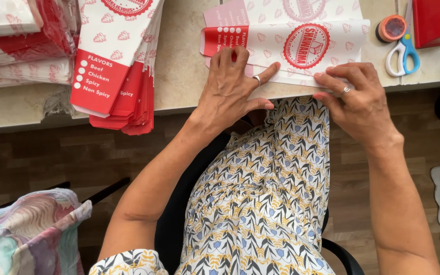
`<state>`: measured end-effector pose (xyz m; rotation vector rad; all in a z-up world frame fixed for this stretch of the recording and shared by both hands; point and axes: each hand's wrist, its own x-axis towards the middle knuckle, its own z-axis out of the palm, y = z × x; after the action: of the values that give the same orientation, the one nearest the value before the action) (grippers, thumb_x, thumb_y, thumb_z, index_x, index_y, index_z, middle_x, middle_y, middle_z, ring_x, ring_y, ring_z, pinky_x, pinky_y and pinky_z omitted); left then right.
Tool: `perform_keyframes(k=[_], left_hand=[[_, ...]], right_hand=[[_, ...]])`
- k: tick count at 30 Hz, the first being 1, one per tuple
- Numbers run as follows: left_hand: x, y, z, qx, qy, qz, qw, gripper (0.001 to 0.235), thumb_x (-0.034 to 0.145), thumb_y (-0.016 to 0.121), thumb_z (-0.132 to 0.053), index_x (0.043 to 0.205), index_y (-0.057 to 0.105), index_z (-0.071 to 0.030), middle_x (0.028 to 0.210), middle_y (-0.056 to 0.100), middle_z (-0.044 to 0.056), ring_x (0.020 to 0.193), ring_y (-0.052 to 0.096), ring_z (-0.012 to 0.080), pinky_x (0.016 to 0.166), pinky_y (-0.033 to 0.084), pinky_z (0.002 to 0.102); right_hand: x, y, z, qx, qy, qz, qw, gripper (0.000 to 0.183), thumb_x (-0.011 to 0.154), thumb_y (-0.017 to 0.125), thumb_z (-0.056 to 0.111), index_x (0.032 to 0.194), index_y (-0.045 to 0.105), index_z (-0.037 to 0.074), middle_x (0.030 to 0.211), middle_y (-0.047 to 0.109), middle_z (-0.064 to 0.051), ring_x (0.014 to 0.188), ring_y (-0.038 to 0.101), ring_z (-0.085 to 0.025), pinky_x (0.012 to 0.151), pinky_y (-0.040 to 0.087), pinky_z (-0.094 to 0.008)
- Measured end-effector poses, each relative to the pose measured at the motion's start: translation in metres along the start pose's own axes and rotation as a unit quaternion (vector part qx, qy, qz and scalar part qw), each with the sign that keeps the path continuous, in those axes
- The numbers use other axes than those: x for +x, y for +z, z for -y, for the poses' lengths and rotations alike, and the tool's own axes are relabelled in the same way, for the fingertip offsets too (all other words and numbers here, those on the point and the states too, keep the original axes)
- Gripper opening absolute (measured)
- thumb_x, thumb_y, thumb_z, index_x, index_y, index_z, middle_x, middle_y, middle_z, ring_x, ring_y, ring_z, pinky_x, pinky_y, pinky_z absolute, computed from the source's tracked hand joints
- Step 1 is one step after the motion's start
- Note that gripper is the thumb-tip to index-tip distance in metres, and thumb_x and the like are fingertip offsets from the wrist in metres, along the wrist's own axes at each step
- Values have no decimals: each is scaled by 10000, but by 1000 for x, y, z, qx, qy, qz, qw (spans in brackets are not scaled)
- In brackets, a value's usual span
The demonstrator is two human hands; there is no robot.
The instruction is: Folding printed paper sheets into shawarma bags at a workstation.
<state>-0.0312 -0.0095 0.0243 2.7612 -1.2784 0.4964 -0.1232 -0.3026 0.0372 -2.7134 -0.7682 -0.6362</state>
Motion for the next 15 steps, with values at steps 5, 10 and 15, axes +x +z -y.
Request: perform_keyframes(k=[5,10,15], left_hand=[[1,7,-1,1,-2,5,1000,901,751,600,-975,1477,490,-451,1180,424,167,1023,437,342,902,416,464],[2,12,-2,3,-7,6,1000,931,722,620,-975,1481,484,-454,1191,425,175,1042,447,345,928,415,476],[1,9,-3,14,-11,24,1000,936,727,614,-971,1486,459,-444,1212,456,201,1052,472,348,980,381,486]], right_hand=[[-5,-14,-64,-70,91,-38,993,392,951,952,-162,1298,772,-142,1353,683,-292,1217,601,-441,1026,498,-497],[-21,-15,-119,-105,138,40,984,335,986,930,-77,1291,811,-11,1353,718,-214,1218,663,-361,1068,494,-422],[61,-26,-64,71,84,-9,994,518,1039,853,-386,1495,653,-245,1335,646,-355,1185,635,-460,1117,530,-511]])
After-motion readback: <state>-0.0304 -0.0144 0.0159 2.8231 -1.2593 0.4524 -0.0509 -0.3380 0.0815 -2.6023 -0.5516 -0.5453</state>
